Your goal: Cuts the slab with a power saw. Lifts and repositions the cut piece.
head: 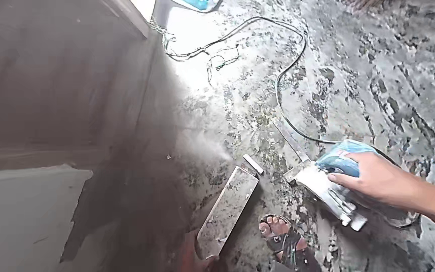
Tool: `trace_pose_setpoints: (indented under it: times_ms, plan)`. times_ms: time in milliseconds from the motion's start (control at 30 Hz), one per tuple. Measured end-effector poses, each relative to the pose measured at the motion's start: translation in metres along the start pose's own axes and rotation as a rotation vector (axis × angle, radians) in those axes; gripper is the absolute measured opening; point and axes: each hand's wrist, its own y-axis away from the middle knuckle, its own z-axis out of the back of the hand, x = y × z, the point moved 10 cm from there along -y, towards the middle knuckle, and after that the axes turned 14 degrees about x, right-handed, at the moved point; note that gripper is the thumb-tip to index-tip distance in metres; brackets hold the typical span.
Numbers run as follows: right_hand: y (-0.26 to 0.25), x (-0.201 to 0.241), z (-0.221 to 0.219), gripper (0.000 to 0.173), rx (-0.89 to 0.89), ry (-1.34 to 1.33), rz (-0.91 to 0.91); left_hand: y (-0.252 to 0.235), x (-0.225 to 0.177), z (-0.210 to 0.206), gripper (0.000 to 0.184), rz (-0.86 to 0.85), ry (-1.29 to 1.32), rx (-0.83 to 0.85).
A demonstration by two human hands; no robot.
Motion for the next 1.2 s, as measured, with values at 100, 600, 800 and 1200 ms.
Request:
trace_pose_setpoints:
  times_ms: [100,600,800,1200]
  plan:
    - [0.010,-0.040,-0.003,0.039,0.068,0.026,-0.118,-0.019,0.011,-0.004,0.096,0.063,0.070,0.127]
    - [0.000,-0.121,-0.007,0.017,0.134,-0.267,-0.230,-0.017,-0.023,-0.011,0.082,0.163,-0.138,0.365]
    - [0.005,-0.149,0.011,0.014,0.073,-0.437,-0.253,-0.014,-0.028,0.015,0.067,0.039,0.106,0.313]
    - [0.001,-0.152,0.001,0.015,0.088,-0.437,-0.141,0.059,-0.106,0.163,0.052,-0.183,0.119,-0.109]
